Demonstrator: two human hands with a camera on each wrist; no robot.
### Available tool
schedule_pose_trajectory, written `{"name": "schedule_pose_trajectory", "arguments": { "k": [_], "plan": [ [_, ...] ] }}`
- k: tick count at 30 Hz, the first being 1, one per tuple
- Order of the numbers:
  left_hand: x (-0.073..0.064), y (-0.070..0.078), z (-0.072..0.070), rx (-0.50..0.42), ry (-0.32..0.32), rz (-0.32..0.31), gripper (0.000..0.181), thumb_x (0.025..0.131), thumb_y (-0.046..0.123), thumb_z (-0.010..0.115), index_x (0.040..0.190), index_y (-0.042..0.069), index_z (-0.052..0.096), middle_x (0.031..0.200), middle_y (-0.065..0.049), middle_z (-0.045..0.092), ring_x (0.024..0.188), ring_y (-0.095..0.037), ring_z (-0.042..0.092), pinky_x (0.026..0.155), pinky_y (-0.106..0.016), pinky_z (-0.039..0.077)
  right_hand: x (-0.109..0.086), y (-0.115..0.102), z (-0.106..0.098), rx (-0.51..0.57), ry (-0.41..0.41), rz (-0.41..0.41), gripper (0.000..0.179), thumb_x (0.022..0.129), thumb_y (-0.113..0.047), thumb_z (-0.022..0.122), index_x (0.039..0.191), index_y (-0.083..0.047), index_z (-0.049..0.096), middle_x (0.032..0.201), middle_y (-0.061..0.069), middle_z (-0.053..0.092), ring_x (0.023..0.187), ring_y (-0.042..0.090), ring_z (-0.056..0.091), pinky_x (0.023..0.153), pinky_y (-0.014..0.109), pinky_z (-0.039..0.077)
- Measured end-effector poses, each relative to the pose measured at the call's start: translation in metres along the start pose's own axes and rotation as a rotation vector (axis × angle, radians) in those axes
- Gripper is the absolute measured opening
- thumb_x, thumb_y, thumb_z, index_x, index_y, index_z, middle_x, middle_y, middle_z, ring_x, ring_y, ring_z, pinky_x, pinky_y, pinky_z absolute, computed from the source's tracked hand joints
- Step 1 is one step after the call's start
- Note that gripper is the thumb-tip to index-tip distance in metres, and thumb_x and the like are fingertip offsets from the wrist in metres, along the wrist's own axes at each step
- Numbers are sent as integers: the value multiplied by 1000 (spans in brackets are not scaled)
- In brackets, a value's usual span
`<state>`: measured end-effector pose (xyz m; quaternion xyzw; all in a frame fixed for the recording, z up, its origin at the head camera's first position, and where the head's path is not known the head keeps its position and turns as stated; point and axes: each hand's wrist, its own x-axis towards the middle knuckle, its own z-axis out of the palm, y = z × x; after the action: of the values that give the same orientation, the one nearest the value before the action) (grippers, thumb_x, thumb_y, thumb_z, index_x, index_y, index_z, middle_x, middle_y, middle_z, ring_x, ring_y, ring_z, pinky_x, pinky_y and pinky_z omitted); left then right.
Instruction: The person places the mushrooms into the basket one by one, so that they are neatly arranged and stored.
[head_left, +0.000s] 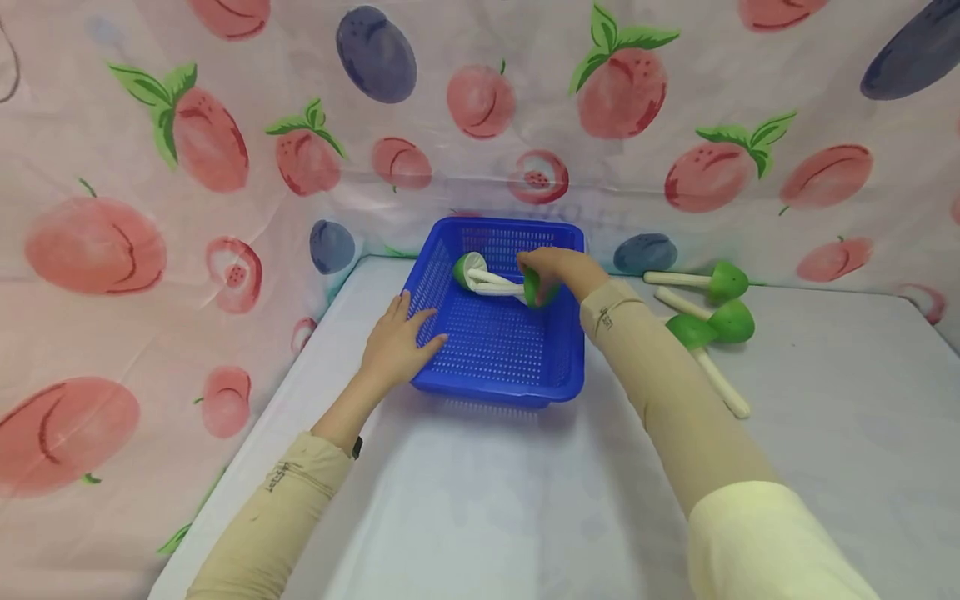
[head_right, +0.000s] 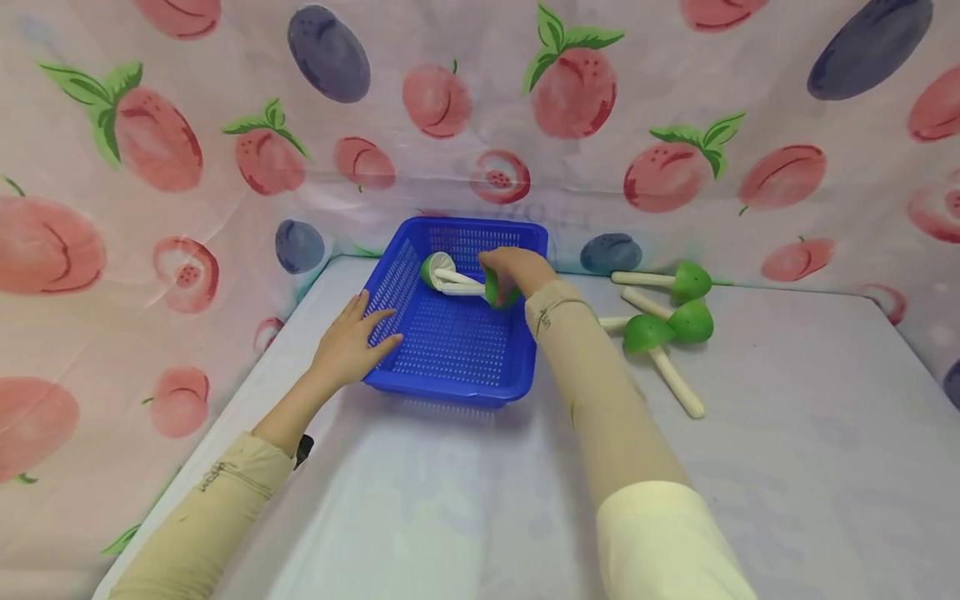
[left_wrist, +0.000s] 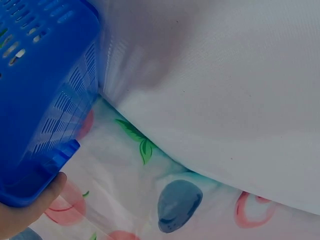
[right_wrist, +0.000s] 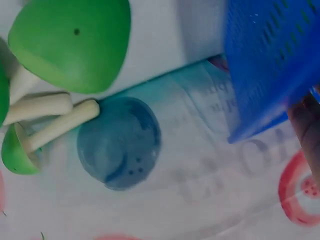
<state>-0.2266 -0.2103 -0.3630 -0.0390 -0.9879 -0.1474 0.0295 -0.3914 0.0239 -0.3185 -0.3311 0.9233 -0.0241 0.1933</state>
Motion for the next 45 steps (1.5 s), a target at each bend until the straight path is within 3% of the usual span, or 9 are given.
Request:
{"name": "schedule_pose_trajectory", "arguments": {
  "k": [5, 9, 14, 19, 21, 25, 28, 35, 45],
  "plan": [
    [0, -1, 1, 11, 2, -2, 59, 94, 46, 47, 140, 9, 46, 155, -26, 15, 145, -39, 11, 115, -56, 20, 0, 4, 8, 22, -65, 8, 54, 78, -24, 77, 120, -2, 51, 117, 16, 57, 109, 28, 53, 97, 42, 44],
    [0, -2, 0, 8, -3, -7, 59, 94, 47, 47, 140, 10, 46, 155, -25, 15, 145, -39, 10, 115, -55, 19, 3, 6, 11, 22, -68, 39, 55, 78, -28, 76, 120, -2, 52, 120, 16, 57, 112, 28, 53, 99, 44, 43],
    [1, -1, 2, 6, 1, -8, 58, 94, 47, 47, 140, 11, 46, 155, -25, 15, 145, -39, 11, 115, -55, 19, 13, 10, 13, 6, -8, 68, 61, 75, -20, 78, 125, 0, 49, 120, 18, 58, 113, 30, 54, 101, 43, 43],
    [2, -2, 7, 12, 0, -4, 58, 94, 47, 47, 140, 11, 46, 155, -25, 16, 145, -39, 12, 115, -55, 20, 28, 29, 30, -58, 133, -8, 61, 70, -17, 82, 122, -3, 51, 121, 19, 57, 109, 34, 56, 97, 43, 46],
    [2, -1, 7, 13, -1, -4, 58, 94, 47, 47, 140, 11, 46, 155, -25, 16, 145, -38, 12, 115, -55, 20, 26, 32, 37, -102, 211, -41, 58, 72, -13, 80, 121, -3, 51, 122, 21, 55, 111, 38, 55, 96, 46, 46],
    [1, -1, 6, 14, 4, -2, 58, 94, 47, 47, 140, 11, 46, 155, -25, 16, 145, -38, 12, 115, -55, 21, 16, 25, 39, -184, 293, -9, 50, 82, 3, 66, 129, -1, 47, 133, 25, 48, 121, 47, 47, 97, 54, 45],
    [1, -2, 4, 9, 11, 3, 57, 94, 46, 48, 139, 11, 47, 154, -25, 17, 145, -39, 13, 114, -55, 21, 19, 23, 39, -184, 297, 31, 52, 86, 9, 56, 135, -2, 42, 139, 24, 43, 125, 47, 44, 98, 56, 43],
    [1, 0, -1, 18, 25, 15, 57, 93, 46, 49, 138, 10, 48, 154, -26, 16, 144, -40, 13, 114, -57, 22, 22, 26, 37, -120, 319, 41, 64, 81, -5, 71, 138, -5, 41, 138, 23, 44, 127, 45, 41, 100, 58, 40],
    [0, 1, 0, 5, 1, -4, 58, 94, 47, 48, 139, 10, 47, 154, -26, 15, 145, -41, 11, 114, -58, 20, 24, 25, 37, -54, 334, 77, 64, 81, -11, 74, 137, -7, 44, 137, 19, 46, 128, 41, 41, 101, 57, 38]
  ]
}}
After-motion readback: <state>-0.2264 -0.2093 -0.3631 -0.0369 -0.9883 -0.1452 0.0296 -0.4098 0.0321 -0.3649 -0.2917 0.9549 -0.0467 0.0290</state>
